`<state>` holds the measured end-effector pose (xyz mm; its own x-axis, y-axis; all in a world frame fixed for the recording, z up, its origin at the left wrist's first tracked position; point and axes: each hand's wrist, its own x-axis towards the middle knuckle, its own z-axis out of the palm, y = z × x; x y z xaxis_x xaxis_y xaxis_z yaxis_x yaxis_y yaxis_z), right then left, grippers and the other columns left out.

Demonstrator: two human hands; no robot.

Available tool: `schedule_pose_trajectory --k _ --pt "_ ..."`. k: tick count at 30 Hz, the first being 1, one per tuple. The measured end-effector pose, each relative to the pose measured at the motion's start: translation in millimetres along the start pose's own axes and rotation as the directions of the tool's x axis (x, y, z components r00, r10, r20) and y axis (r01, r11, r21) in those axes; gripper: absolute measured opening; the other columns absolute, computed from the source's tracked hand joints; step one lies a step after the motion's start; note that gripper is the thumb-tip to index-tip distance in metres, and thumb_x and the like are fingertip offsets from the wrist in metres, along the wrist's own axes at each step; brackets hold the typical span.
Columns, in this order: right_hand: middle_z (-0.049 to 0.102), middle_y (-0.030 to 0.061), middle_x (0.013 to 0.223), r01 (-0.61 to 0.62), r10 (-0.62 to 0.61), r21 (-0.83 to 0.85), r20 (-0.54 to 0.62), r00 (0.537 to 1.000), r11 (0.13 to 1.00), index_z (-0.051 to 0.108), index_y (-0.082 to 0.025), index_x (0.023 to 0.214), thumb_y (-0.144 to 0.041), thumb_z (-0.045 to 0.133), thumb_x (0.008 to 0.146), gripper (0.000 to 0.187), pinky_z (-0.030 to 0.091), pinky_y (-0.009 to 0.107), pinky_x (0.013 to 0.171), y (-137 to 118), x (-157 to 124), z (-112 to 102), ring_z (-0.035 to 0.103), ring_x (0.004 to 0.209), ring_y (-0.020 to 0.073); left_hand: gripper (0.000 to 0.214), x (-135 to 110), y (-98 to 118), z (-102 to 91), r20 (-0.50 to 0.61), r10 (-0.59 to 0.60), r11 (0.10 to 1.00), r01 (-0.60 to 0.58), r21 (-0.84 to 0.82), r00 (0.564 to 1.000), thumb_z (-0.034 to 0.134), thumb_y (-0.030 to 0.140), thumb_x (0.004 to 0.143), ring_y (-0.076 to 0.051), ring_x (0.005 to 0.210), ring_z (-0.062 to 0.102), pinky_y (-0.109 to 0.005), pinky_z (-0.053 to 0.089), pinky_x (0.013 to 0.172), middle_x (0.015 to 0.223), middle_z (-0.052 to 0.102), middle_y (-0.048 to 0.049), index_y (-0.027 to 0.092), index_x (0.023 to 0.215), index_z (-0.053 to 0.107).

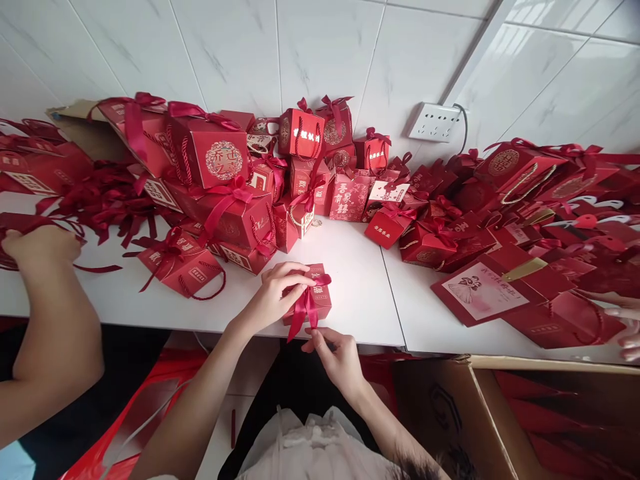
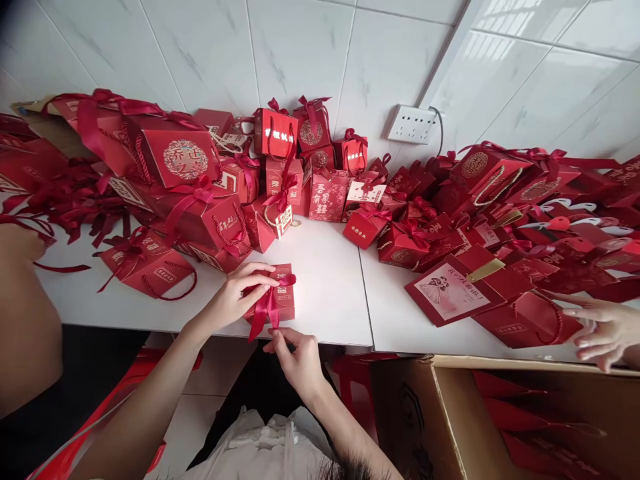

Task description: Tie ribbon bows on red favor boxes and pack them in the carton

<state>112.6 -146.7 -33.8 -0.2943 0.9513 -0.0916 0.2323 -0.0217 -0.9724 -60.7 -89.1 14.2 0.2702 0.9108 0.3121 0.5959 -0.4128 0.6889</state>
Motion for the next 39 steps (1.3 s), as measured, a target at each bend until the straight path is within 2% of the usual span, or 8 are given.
schedule_pose_trajectory --k 5,7,10,13,18,28,34,39 --pt "0.07 0.0073 0.068 0.069 -0.06 -0.079 0.113 0.992 0.995 0.069 -0.02 0.069 -0.057 0.043 0.088 0.049 0.048 0.035 0.067 6 7 -29 0.064 0.066 0.0225 0.025 -6 -7 -3.2 -0.229 -0.097 0.975 0.047 -0.216 0.969 0.049 0.032 0.089 -0.02 0.119 0.051 -0.036 0.04 0.102 0.12 0.059 -0.0066 0.022 0.107 0.061" --pt "0.065 0.0063 0.06 0.053 -0.053 -0.051 0.003 0.999 0.997 0.066 -0.019 0.067 -0.064 0.036 0.087 0.057 0.046 0.034 0.065 4 16 -48 0.061 0.061 0.0208 0.027 -12 -13 -4.3 -0.331 -0.321 0.919 0.208 -0.334 0.887 0.05 0.039 0.085 -0.021 0.11 0.055 -0.033 0.044 0.094 0.111 0.062 -0.0061 0.021 0.103 0.058" --pt "0.056 0.0034 0.054 0.023 -0.036 -0.055 -0.246 0.969 0.998 0.058 -0.02 0.062 -0.068 0.028 0.087 0.061 0.042 0.031 0.062 -6 39 -68 0.053 0.057 0.018 0.03 -19 -21 -3.1 -0.268 -0.562 0.795 0.421 -0.436 0.783 0.049 0.048 0.081 -0.019 0.077 0.059 -0.03 0.046 0.071 0.076 0.062 -0.0021 0.019 0.08 0.058" --pt "0.05 0.0006 0.056 0.016 -0.047 -0.14 -0.226 0.973 0.99 0.049 -0.02 0.06 -0.067 0.033 0.086 0.056 0.036 0.028 0.057 -21 64 -66 0.047 0.056 0.0155 0.039 -20 -20 1.4 -0.17 -0.588 0.759 0.466 -0.454 0.791 0.048 0.052 0.08 -0.015 0.055 0.048 -0.027 0.038 0.055 0.053 0.049 0.0021 0.019 0.059 0.05" --pt "0.036 -0.0049 0.053 0.056 -0.058 -0.036 -0.053 0.997 0.998 0.038 -0.02 0.054 -0.064 0.054 0.077 0.051 0.025 0.025 0.049 -30 87 -44 0.031 0.051 0.0102 0.039 -15 -8 10.1 -0.19 -0.572 0.746 0.41 -0.525 0.798 0.055 0.048 0.076 -0.011 0.05 0.036 -0.023 0.031 0.05 0.051 0.034 0.0057 0.02 0.055 0.039" --pt "0.046 -0.0035 0.059 0.048 -0.053 0.19 0.021 0.998 0.981 0.039 -0.021 0.059 -0.063 0.054 0.077 0.048 0.038 0.024 0.056 -16 82 -41 0.042 0.055 0.0106 0.036 -24 -19 39.4 -0.267 -0.614 0.662 0.301 -0.686 0.743 0.056 0.048 0.078 -0.009 0.05 0.036 -0.021 0.033 0.05 0.054 0.037 0.0065 0.02 0.061 0.041" --pt "0.049 -0.0018 0.059 0.034 -0.037 0.23 0.007 0.999 0.973 0.044 -0.02 0.061 -0.059 0.052 0.082 0.045 0.044 0.027 0.063 3 81 -49 0.048 0.058 0.0124 0.036 -24 -19 34.1 -0.219 -0.639 0.61 0.313 -0.728 0.737 0.055 0.048 0.078 -0.011 0.052 0.045 -0.022 0.039 0.053 0.055 0.046 0.0046 0.019 0.06 0.043" --pt "0.058 0.0098 0.114 0.154 -0.178 0.268 0.07 0.981 0.951 0.056 -0.023 0.109 -0.069 0.066 0.065 0.064 0.049 0.038 0.088 7 82 -73 0.055 0.109 0.0247 0.041 -21 -12 19.5 -0.14 -0.649 0.592 0.381 -0.71 0.748 0.052 0.056 0.077 -0.015 0.056 0.055 -0.026 0.045 0.055 0.061 0.059 -0.001 0.017 0.066 0.056"
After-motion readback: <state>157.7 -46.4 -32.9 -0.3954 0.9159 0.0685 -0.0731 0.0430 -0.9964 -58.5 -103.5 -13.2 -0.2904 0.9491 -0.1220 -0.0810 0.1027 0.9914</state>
